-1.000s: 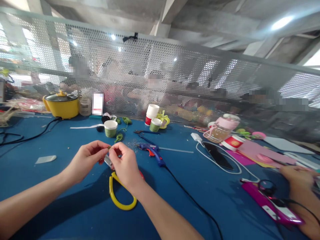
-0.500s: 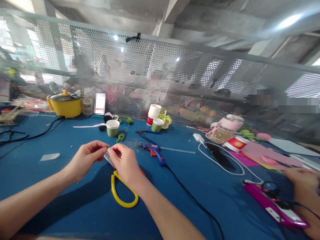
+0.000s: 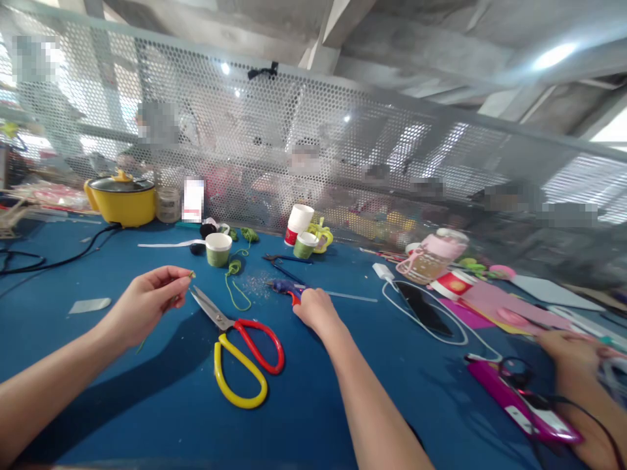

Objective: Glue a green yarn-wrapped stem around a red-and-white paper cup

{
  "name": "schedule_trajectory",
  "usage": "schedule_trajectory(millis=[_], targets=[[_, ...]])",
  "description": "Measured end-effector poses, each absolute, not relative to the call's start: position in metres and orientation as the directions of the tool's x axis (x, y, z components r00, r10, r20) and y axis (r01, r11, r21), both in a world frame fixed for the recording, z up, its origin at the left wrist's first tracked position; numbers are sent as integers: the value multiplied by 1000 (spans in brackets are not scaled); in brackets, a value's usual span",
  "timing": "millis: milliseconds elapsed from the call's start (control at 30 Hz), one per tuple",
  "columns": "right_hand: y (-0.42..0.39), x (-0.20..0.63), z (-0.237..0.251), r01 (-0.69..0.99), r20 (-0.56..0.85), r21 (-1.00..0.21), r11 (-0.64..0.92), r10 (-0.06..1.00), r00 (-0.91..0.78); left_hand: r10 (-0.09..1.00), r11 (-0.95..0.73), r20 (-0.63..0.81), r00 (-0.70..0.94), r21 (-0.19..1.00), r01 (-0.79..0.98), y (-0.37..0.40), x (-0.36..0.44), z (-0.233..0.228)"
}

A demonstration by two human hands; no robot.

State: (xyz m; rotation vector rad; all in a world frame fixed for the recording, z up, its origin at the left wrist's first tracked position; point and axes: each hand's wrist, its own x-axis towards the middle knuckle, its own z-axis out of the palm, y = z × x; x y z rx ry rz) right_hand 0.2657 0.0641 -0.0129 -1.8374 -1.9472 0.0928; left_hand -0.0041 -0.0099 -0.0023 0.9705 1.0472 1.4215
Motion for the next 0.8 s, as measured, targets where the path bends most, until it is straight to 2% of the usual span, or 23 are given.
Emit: schedule_trajectory(millis=[133, 233, 300, 367, 433, 633, 800], targets=[[65, 267, -17, 917, 133, -395, -46, 985, 106, 998, -11, -11, -69, 948, -317, -9, -4, -4], [61, 264, -7, 879, 72, -469, -86, 988, 135, 998, -20, 1, -65, 954, -299, -8, -3, -6], [54, 257, 2, 814, 66, -580, -33, 994, 87, 997, -39, 18, -77, 962, -270, -8, -3, -7], [42, 246, 11, 634, 81, -770, 79, 996, -26, 994, -65, 43, -101, 971, -230, -8, -2, -7], [28, 232, 18, 480, 100, -867, 132, 991, -92, 989, -94, 71, -126, 978, -186, -8, -1, -8], [-8, 194, 27, 346, 102, -920, 182, 966, -236, 974, -147, 136, -181, 988, -46, -7, -2, -9], [-20, 178, 24, 470, 84, -868, 160, 980, -179, 961, -188, 194, -199, 981, 47, -7, -3, -8]])
